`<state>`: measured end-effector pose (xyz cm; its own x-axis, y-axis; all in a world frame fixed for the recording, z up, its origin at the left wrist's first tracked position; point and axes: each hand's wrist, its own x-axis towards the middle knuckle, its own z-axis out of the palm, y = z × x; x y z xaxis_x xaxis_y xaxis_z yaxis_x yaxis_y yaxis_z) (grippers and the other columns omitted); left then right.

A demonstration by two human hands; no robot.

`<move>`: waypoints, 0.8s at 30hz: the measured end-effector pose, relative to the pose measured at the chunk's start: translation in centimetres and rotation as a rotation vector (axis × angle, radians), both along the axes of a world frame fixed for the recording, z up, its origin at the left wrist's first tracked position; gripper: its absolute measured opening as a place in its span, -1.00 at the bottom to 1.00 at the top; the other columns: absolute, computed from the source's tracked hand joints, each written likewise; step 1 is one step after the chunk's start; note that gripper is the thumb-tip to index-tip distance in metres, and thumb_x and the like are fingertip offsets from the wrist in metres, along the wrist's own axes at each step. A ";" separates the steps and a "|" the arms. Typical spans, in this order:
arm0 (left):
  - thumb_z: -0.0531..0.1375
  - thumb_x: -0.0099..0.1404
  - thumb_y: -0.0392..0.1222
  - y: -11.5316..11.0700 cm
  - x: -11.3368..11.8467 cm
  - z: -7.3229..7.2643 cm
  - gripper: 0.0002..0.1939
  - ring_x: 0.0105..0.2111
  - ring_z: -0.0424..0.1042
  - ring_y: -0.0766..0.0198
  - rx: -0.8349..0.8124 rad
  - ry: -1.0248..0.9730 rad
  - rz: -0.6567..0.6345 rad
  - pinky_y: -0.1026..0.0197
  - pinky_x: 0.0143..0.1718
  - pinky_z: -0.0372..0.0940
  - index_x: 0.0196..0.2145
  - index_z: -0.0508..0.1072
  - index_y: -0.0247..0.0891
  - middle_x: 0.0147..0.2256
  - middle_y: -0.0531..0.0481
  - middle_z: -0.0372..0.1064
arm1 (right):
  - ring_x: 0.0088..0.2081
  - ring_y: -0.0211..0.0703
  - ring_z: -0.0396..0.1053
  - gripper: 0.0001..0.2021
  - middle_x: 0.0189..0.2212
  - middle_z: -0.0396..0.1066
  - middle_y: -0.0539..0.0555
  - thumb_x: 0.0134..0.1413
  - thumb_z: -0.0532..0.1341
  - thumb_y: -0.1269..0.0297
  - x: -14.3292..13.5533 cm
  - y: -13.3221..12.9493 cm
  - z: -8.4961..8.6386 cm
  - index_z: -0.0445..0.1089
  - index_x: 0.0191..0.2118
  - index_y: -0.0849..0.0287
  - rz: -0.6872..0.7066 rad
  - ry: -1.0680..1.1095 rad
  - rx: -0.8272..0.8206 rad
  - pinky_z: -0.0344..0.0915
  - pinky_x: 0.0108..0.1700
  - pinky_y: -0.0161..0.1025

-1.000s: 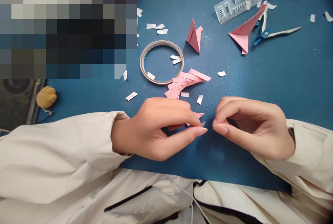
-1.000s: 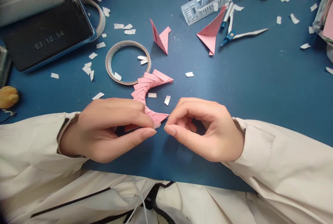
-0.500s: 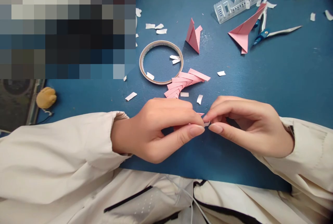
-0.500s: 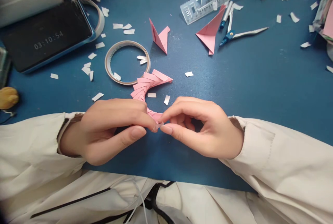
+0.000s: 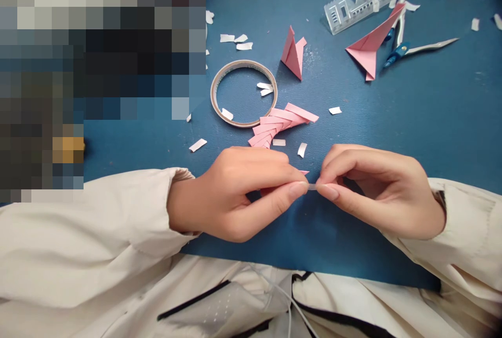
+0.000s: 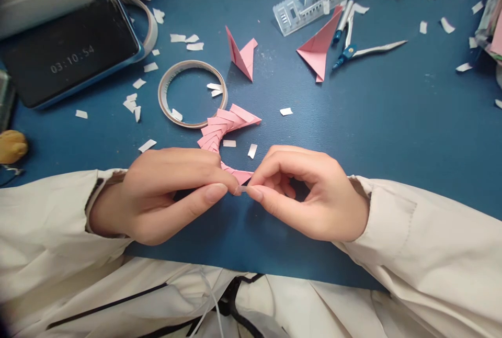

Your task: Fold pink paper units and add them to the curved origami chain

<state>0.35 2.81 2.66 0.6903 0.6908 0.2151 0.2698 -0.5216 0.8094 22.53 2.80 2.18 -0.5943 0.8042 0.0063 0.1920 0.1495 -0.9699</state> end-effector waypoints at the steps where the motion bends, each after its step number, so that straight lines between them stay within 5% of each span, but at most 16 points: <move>1: 0.03 0.39 -0.31 0.0 -0.1 0.0 -0.77 -0.55 0.31 0.37 0.001 -0.001 0.003 0.32 -0.48 0.22 -0.34 0.46 -0.31 -0.54 0.00 0.39 | -0.48 -0.29 0.33 -0.94 -0.51 0.37 0.01 0.14 0.23 0.42 0.0 0.0 0.0 0.40 -0.35 0.15 -0.004 -0.004 0.001 0.27 -0.48 -0.30; 14: 0.04 0.39 -0.29 0.0 0.1 0.1 -0.73 -0.49 0.46 0.33 -0.017 0.025 0.061 0.32 -0.46 0.30 -0.43 0.45 -0.24 -0.46 -0.01 0.50 | -0.49 -0.29 0.32 -0.93 -0.51 0.37 0.00 0.12 0.23 0.45 0.2 -0.2 -0.2 0.40 -0.35 0.15 -0.022 0.007 0.014 0.26 -0.50 -0.30; 24: 0.07 0.38 -0.27 -0.2 0.1 0.9 -0.70 -0.63 0.30 0.43 -0.176 0.178 0.210 0.39 -0.61 0.15 -0.47 0.50 -0.28 -0.62 0.13 0.38 | -0.57 -0.40 0.20 -0.94 -0.54 0.33 -0.02 0.11 0.24 0.44 -0.4 0.0 0.0 0.44 -0.37 0.21 -0.068 -0.171 0.098 0.17 -0.57 -0.40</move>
